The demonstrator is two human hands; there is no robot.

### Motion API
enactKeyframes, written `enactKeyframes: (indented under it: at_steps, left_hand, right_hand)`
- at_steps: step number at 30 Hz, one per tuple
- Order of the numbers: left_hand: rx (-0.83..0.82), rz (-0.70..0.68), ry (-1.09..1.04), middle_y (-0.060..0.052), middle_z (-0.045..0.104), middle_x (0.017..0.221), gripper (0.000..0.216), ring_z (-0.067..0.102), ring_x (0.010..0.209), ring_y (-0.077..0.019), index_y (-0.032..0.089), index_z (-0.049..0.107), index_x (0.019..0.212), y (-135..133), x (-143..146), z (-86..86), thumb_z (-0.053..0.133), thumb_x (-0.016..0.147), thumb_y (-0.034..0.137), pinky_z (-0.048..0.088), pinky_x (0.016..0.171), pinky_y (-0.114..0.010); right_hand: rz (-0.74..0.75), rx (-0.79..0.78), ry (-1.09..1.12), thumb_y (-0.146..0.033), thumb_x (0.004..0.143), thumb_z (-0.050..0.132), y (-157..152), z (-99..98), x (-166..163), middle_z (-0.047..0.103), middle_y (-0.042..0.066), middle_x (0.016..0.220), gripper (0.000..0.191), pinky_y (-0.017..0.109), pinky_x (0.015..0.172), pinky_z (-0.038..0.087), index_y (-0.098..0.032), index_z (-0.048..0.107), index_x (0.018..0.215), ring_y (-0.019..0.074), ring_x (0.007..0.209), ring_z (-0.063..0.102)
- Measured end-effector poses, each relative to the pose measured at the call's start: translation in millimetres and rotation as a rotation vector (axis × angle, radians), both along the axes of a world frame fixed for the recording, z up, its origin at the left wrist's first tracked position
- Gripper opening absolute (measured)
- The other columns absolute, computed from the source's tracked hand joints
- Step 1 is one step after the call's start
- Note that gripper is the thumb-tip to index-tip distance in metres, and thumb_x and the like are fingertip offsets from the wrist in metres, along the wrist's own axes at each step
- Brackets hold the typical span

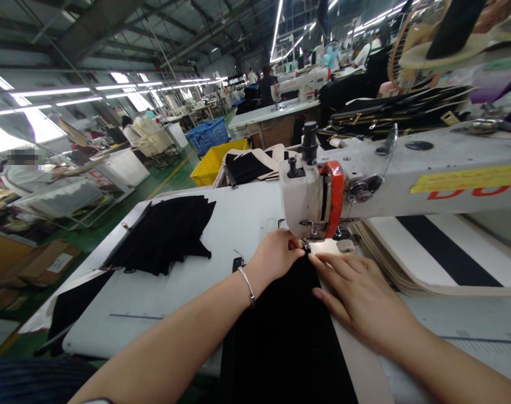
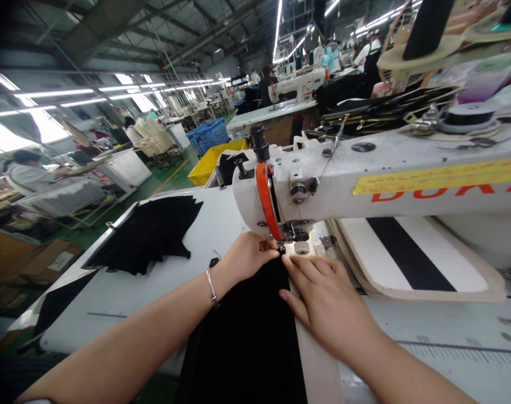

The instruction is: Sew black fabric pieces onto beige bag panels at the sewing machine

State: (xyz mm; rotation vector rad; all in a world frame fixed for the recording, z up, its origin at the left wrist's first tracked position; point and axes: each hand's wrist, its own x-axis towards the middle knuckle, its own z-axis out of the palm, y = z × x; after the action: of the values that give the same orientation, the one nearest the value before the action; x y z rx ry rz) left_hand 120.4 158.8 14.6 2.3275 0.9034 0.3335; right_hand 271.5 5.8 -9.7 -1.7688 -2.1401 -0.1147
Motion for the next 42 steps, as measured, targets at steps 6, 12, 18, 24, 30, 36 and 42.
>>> enactKeyframes:
  at_steps: [6,12,18,24,30,36,42]
  left_hand:
    - [0.281,-0.097,0.055,-0.007,0.068,0.100,0.010,0.063,0.097,-0.0219,0.017,0.066,0.094,-23,-12,12.4,0.059,0.087,0.020,0.050,0.091,-0.036]
    - [0.495,-0.299,0.109,-0.010,0.056,0.134,0.031,0.047,0.130,-0.0217,0.012,0.053,0.125,-50,-34,9.2,0.050,0.096,0.022,0.034,0.116,-0.039]
    - [0.487,-0.310,0.105,-0.008,0.054,0.138,0.031,0.044,0.134,-0.0194,0.015,0.052,0.127,-38,-36,-2.9,0.046,0.098,0.023,0.031,0.119,-0.042]
    - [0.497,-0.319,0.076,-0.008,0.056,0.135,0.029,0.046,0.132,-0.0191,0.014,0.055,0.124,-35,-34,-2.9,0.047,0.098,0.022,0.030,0.119,-0.042]
    - [0.448,-0.542,0.204,-0.010,0.048,0.144,0.049,0.035,0.140,-0.0244,0.014,0.047,0.136,-89,-71,24.7,0.048,0.097,0.044,0.025,0.119,-0.050]
    - [0.620,-0.691,0.163,-0.008,0.050,0.143,0.033,0.034,0.141,-0.0234,0.017,0.056,0.128,-156,-121,18.2,0.049,0.096,0.022,0.011,0.121,-0.053]
    - [0.618,-0.681,0.174,-0.009,0.052,0.141,0.038,0.039,0.138,-0.0255,0.014,0.055,0.128,-153,-129,18.2,0.050,0.091,0.011,0.026,0.117,-0.056]
  right_hand:
    - [0.016,-0.002,0.012,-0.047,0.095,0.047,-2,1.4,2,0.054,0.007,0.133,0.049,0.045,0.096,0.036,-0.024,0.047,0.138,0.0258,0.119,0.048]
    - [0.009,-0.001,0.031,-0.046,0.092,0.051,-1,-0.4,3,0.054,0.006,0.133,0.047,0.045,0.098,0.036,-0.027,0.049,0.135,0.0254,0.119,0.049]
    - [-0.017,-0.018,0.025,-0.044,0.094,0.049,-3,0.7,0,0.055,0.006,0.130,0.046,0.045,0.099,0.038,-0.025,0.048,0.136,0.0244,0.117,0.049]
    - [-0.011,0.012,0.015,-0.044,0.093,0.051,-4,6.5,-2,0.056,0.005,0.127,0.045,0.045,0.098,0.042,-0.024,0.050,0.133,0.0238,0.115,0.051]
    - [0.025,0.080,-0.009,-0.040,0.091,0.056,-54,2.1,-15,0.061,0.005,0.125,0.041,0.045,0.101,0.045,-0.022,0.057,0.128,0.0228,0.113,0.056]
    - [0.141,0.215,-0.081,-0.045,0.090,0.053,-124,5.9,-35,0.063,0.004,0.125,0.043,0.036,0.090,0.053,-0.017,0.063,0.121,0.0211,0.116,0.057]
    - [0.187,0.244,-0.209,-0.035,0.094,0.043,-139,1.0,-44,0.063,0.005,0.126,0.038,0.037,0.089,0.052,-0.019,0.062,0.123,0.0213,0.119,0.054]
